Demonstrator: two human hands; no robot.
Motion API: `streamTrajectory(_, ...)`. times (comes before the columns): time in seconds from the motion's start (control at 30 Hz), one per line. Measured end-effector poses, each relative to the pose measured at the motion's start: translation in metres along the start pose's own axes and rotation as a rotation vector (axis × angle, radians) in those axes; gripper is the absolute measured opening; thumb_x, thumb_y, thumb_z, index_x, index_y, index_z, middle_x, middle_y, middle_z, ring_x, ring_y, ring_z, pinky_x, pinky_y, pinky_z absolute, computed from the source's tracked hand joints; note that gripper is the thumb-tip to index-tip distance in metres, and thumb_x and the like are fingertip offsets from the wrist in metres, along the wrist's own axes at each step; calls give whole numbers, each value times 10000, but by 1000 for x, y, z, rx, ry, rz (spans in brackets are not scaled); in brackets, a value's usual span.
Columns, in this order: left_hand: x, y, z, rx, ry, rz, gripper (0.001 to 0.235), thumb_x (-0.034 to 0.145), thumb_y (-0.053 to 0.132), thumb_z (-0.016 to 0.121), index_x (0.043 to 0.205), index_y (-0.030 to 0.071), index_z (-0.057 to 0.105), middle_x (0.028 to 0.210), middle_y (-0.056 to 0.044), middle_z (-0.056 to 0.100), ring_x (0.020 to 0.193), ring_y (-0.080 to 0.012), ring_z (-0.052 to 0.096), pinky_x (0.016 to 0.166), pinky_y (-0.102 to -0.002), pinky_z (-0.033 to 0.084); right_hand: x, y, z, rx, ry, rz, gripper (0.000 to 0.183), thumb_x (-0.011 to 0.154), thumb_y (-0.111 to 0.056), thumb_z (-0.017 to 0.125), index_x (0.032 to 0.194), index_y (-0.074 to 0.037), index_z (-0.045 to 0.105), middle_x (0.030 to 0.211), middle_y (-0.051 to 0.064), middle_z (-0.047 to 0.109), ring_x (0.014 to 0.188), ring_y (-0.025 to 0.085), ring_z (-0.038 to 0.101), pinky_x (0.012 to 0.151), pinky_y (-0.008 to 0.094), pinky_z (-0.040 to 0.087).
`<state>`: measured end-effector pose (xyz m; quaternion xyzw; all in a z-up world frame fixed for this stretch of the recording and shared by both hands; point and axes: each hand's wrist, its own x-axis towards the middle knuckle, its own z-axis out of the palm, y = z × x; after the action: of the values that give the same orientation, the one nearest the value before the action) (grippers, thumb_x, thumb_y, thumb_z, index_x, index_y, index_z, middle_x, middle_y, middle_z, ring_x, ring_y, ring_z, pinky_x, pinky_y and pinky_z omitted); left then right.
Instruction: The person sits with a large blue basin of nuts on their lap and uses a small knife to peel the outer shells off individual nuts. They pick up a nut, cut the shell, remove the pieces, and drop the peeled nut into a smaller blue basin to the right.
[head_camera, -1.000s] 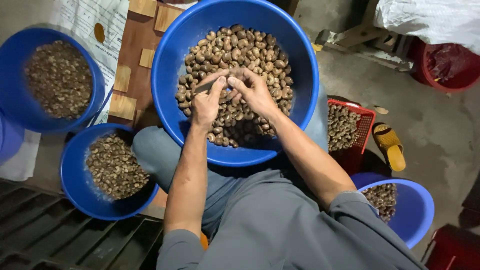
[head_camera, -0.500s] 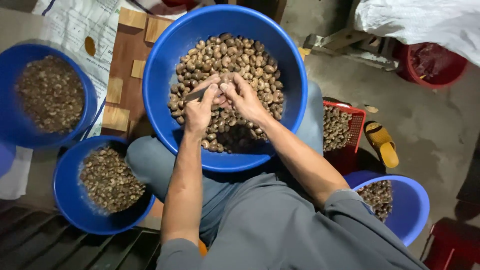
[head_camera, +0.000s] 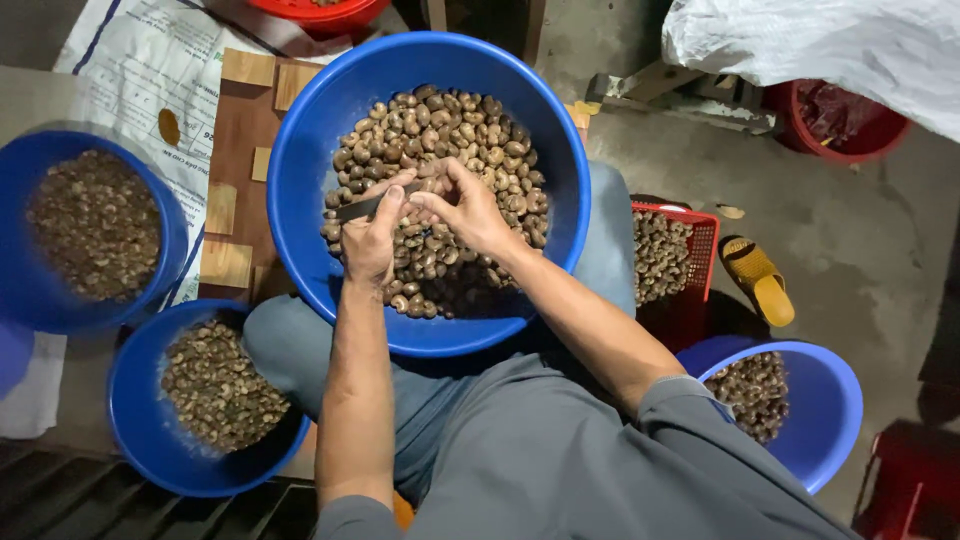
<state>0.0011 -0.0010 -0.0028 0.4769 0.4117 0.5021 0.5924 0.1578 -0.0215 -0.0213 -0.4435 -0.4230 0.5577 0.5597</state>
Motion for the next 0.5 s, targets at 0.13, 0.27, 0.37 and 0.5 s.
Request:
streamTrajectory(0.13, 9, -16, -11, 54, -43, 61, 213, 1045, 104, 655, 1217, 11, 738, 1191, -234, 729, 1073, -325, 716, 875, -483, 621, 5, 12, -13, -105, 9, -49, 345, 978, -116, 758, 1238, 10, 570, 898, 186, 754, 754, 215, 774, 649, 310, 655)
streamTrajectory(0.27, 7, -22, -14, -53, -57, 34, 252, 1063, 132, 642, 1249, -28, 699, 1186, -271, 720, 1036, -309, 743, 906, -470, 629, 3, 16, -10, -146, 30, -61, 375, 968, -144, 776, 1247, -1, 571, 940, 209, 749, 763, 232, 770, 630, 318, 659)
streamTrajectory(0.37, 4, -14, -10, 67, -42, 50, 214, 1050, 132, 670, 1217, 16, 735, 1230, -260, 702, 1160, -354, 666, 891, -505, 617, 1, 13, -10, -106, 16, -38, 352, 986, -99, 735, 1268, -6, 548, 935, 190, 752, 750, 215, 771, 648, 312, 659)
streamTrajectory(0.5, 3, -8, -9, 73, -39, 27, 216, 1052, 151, 667, 1222, 37, 739, 1213, -222, 722, 1157, -293, 670, 905, -464, 612, -3, 3, -3, -271, 23, -83, 351, 1006, -184, 738, 1267, -39, 554, 993, 207, 750, 814, 264, 765, 667, 364, 644)
